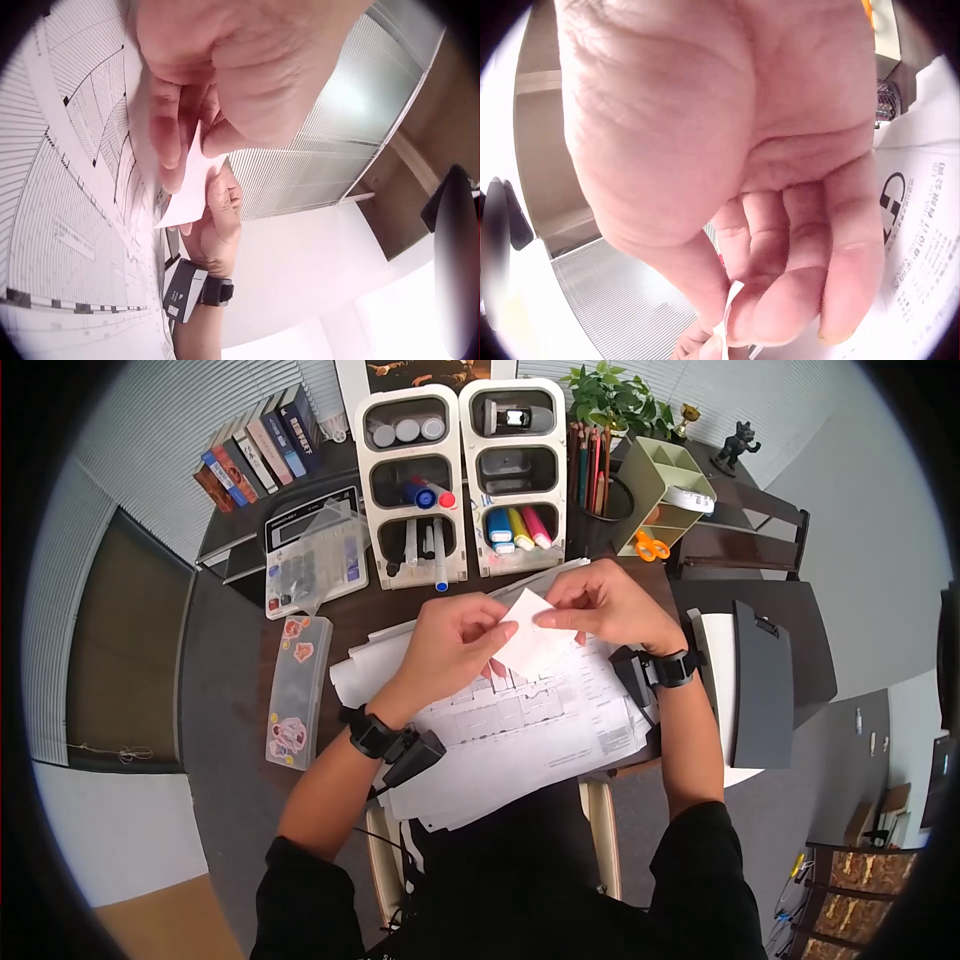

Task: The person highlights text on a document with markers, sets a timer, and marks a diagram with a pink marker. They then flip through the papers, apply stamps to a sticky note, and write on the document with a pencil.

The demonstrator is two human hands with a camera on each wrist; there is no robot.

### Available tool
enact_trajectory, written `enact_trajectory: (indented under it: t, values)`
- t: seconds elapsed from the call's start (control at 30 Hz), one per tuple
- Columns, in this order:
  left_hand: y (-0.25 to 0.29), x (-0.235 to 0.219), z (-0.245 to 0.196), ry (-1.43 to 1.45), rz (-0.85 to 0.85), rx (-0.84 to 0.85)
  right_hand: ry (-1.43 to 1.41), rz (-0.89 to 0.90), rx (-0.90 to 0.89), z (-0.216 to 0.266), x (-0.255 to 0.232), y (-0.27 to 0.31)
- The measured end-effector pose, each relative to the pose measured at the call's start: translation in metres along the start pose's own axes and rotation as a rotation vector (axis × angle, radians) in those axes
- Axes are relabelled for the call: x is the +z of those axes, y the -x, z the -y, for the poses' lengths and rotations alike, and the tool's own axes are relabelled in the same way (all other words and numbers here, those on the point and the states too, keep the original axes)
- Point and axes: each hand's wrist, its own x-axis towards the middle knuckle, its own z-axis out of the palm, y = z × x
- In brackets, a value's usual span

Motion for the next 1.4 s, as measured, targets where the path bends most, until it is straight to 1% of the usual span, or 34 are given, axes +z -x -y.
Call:
enact_trajectory:
  t: [0.07,0.1,0.13,0.2,0.23,0.27,0.3,0.33,0.4,0.43,0.47,0.53,0.63,0.67,0.7,0.73,0.77,0.8,0.83,0.87,0.93,0.97,1.03,1.07,1.13,1.2,1.27,1.33,1.37,1.4]
  values:
    - [0.001,0.003,-0.005,-0.045,-0.105,0.074,-0.018,-0.013,-0.012,-0.002,0.0,0.0]
    - [0.002,0.002,-0.006,-0.037,-0.148,0.084,-0.041,-0.012,-0.033,-0.002,0.0,0.0]
    - [0.003,0.002,-0.006,-0.033,-0.15,0.082,-0.064,-0.011,-0.056,-0.001,-0.001,0.0]
    - [0.003,-0.001,-0.008,-0.314,-0.263,0.456,-0.057,0.021,-0.029,0.004,-0.007,0.002]
    - [0.003,-0.003,-0.01,-0.315,-0.265,0.456,-0.121,0.0,-0.02,0.006,-0.007,0.003]
    - [0.002,-0.005,-0.012,-0.433,-0.233,0.569,-0.187,-0.022,-0.008,0.008,-0.008,0.004]
    - [0.002,-0.006,-0.013,-0.548,-0.197,0.677,-0.192,-0.022,-0.001,0.01,-0.007,0.004]
    - [0.004,-0.006,-0.012,-0.542,-0.192,0.668,-0.176,-0.038,0.021,0.013,-0.007,0.004]
    - [0.008,-0.004,-0.011,-0.639,-0.017,0.477,-0.163,-0.051,0.054,0.009,-0.004,0.003]
    - [0.009,-0.003,-0.012,-0.67,0.053,0.414,-0.083,-0.02,0.039,0.006,-0.002,0.001]
    - [0.008,-0.003,-0.01,-0.668,0.054,0.409,-0.002,0.011,0.018,0.003,-0.002,0.0]
    - [0.007,-0.004,-0.008,-0.667,0.163,0.308,0.023,0.024,0.007,-0.007,-0.002,-0.002]
    - [0.006,-0.006,-0.013,-0.614,0.197,0.266,0.033,0.017,-0.014,-0.01,-0.003,-0.004]
    - [0.005,-0.007,-0.009,-0.613,0.203,0.261,0.091,0.014,-0.019,-0.009,-0.004,-0.004]
    - [0.004,-0.008,-0.004,-0.656,0.142,0.328,0.15,0.013,-0.022,-0.007,-0.004,-0.003]
    - [0.002,-0.009,-0.001,-0.698,0.078,0.395,0.144,0.012,-0.017,-0.007,-0.003,-0.002]
    - [0.001,-0.009,0.0,-0.696,0.081,0.391,0.204,0.01,-0.062,-0.005,-0.003,-0.002]
    - [-0.001,-0.008,-0.005,-0.739,0.022,0.496,0.265,0.007,-0.108,-0.003,-0.003,-0.002]
    - [-0.002,-0.008,-0.008,-0.783,-0.04,0.605,0.225,0.018,-0.046,0.001,-0.002,0.0]
    - [-0.002,-0.007,-0.007,-0.784,-0.041,0.607,0.226,0.018,-0.048,0.001,-0.002,0.0]
    - [-0.002,-0.006,-0.005,-0.732,-0.045,0.55,0.183,0.041,-0.13,-0.001,0.0,-0.001]
    - [-0.001,-0.005,-0.005,-0.733,-0.048,0.546,0.181,0.045,-0.13,-0.001,0.0,-0.001]
    - [0.001,-0.003,-0.005,-0.678,-0.009,0.42,0.149,0.018,-0.174,0.0,0.003,0.0]
    - [0.002,-0.003,-0.006,-0.677,-0.008,0.413,0.143,0.021,-0.171,0.0,0.004,0.0]
    - [0.003,-0.002,-0.01,-0.587,0.019,0.286,0.158,0.026,-0.148,0.002,0.003,0.0]
    - [0.003,-0.001,-0.011,-0.579,0.025,0.267,0.155,0.012,-0.164,0.002,0.005,0.0]
    - [0.002,0.0,-0.007,-0.577,0.03,0.253,0.066,-0.035,-0.088,0.004,0.007,-0.001]
    - [0.003,0.005,0.001,-0.298,-0.097,0.113,0.088,-0.026,-0.098,0.005,0.006,-0.001]
    - [0.003,0.004,0.003,-0.297,-0.094,0.109,0.106,-0.021,-0.103,0.003,0.006,0.0]
    - [0.003,0.005,0.0,-0.214,-0.124,0.123,0.102,-0.023,-0.097,0.001,0.006,0.0]
